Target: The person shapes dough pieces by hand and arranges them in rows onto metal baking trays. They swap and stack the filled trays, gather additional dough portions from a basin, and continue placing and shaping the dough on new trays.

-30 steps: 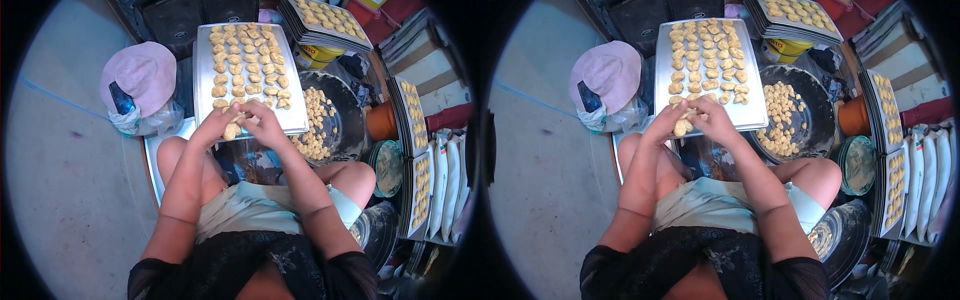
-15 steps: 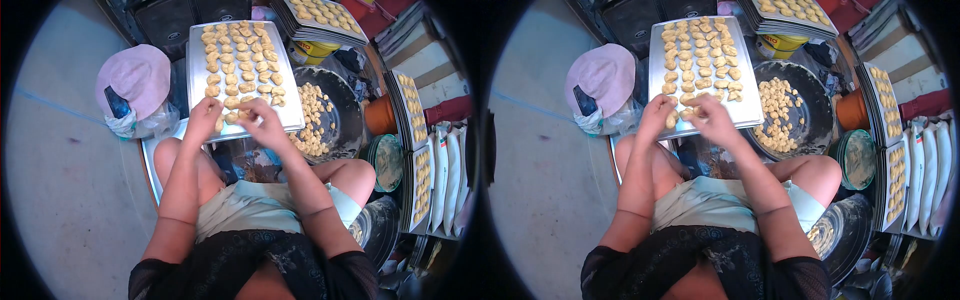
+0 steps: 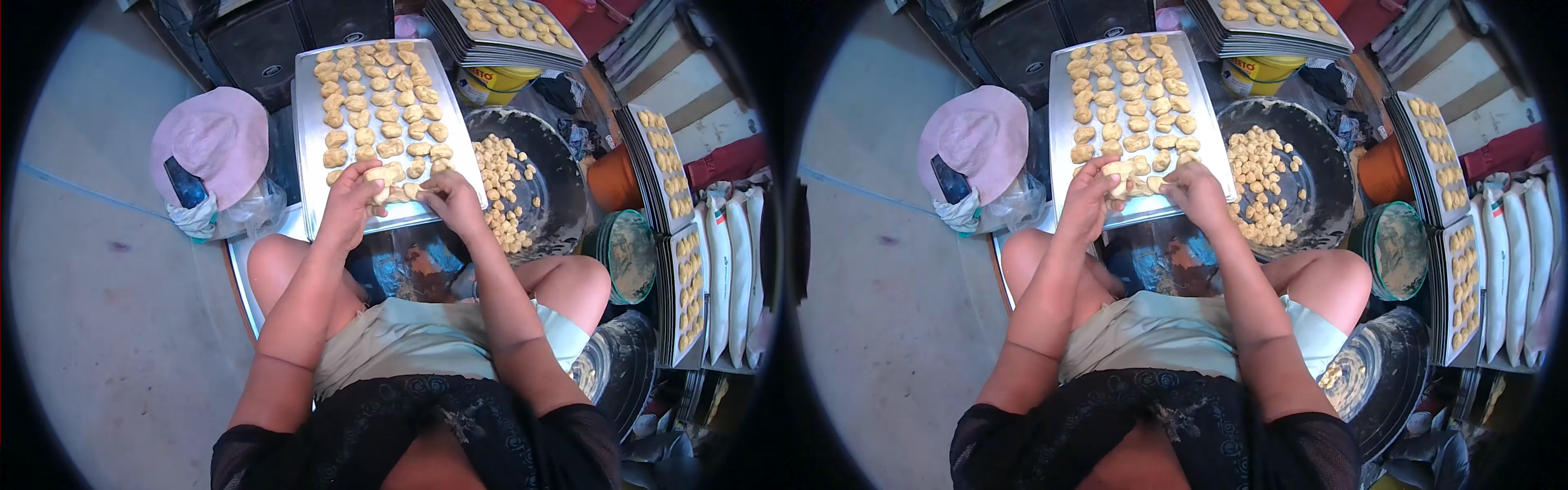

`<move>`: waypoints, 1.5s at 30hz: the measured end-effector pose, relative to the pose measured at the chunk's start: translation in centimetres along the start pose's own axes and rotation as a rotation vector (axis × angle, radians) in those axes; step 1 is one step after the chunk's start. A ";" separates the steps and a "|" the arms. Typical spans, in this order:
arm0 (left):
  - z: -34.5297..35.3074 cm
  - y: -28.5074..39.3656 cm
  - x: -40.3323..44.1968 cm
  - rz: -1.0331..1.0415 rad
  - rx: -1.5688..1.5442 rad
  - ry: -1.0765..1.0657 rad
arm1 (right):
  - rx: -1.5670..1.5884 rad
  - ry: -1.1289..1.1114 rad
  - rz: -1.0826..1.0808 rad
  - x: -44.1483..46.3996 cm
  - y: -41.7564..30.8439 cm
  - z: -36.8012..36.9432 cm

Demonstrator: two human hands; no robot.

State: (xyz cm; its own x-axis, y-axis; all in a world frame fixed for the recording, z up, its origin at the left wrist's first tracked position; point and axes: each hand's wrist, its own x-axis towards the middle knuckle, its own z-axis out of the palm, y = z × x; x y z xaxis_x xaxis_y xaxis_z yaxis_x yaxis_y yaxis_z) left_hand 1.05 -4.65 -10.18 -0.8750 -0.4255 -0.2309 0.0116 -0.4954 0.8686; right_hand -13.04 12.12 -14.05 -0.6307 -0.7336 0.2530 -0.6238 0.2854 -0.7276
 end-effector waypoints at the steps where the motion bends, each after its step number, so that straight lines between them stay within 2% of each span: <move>1: 0.0 0.0 0.2 -0.009 0.025 -0.026 | 0.096 0.032 -0.022 0.1 -0.4 -0.4; 3: 0.0 -0.5 0.3 -0.035 0.077 -0.071 | 0.294 0.091 -0.058 0.2 -1.9 -1.3; 6: 1.9 -1.5 0.1 0.030 -0.032 -0.101 | 0.392 -0.044 -0.296 0.4 -5.4 -1.9; 7: 2.2 -1.1 -0.2 -0.009 -0.015 -0.128 | 0.363 -0.062 -0.255 0.4 -5.1 -2.2; 11: 1.9 -0.6 0.5 0.063 0.189 -0.123 | 0.651 0.116 0.206 0.5 -1.3 -3.3; 14: 0.8 -1.6 0.9 0.124 0.303 -0.070 | 0.285 0.044 0.140 0.2 2.6 -3.9; 15: 0.5 -1.7 1.0 0.130 0.311 -0.063 | 0.268 0.039 -0.064 0.3 2.8 -3.1; 18: 0.6 -2.1 1.0 0.231 0.373 -0.032 | -0.225 0.186 -0.163 -0.4 2.9 -2.9; 19: 0.8 -2.2 1.0 0.280 0.401 -0.018 | -0.205 0.139 -0.126 -0.3 2.7 -2.9; 22: 1.2 -1.8 0.5 0.437 0.823 -0.058 | 0.107 0.125 0.038 0.0 2.4 -2.7; 23: 1.4 -1.4 0.2 0.509 0.967 -0.077 | 0.037 0.154 0.036 0.1 2.3 -2.7; 26: 1.4 -1.7 0.0 0.581 1.080 -0.067 | -0.201 0.184 0.013 0.2 2.1 -2.8; 28: 1.3 -1.7 0.1 0.584 1.082 -0.072 | -0.397 0.136 -0.025 0.2 2.8 -2.0; 31: 1.1 -1.6 0.5 0.605 1.078 -0.060 | -0.152 0.220 0.046 1.7 3.6 -2.1; 34: 1.3 -1.1 0.2 0.546 1.033 -0.055 | -0.260 0.320 -0.036 4.9 4.0 -1.9; 38: 1.1 -0.8 0.1 0.557 1.015 -0.050 | -0.458 0.026 -0.021 8.2 4.9 -2.9; 42: 1.2 -0.4 0.1 0.585 1.024 -0.047 | -0.144 0.160 0.000 13.3 6.1 -3.0; 45: 0.9 -0.6 0.2 0.616 1.024 -0.053 | -0.263 0.059 0.008 16.1 7.2 -2.3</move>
State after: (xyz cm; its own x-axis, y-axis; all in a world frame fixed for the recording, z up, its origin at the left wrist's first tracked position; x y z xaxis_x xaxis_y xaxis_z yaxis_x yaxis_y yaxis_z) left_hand 0.38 -3.74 -10.36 -0.8767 -0.3361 0.3440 0.0661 0.6244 0.7783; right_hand -28.76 3.79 -13.76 -0.6574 -0.6953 0.2904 -0.7122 0.4476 -0.5407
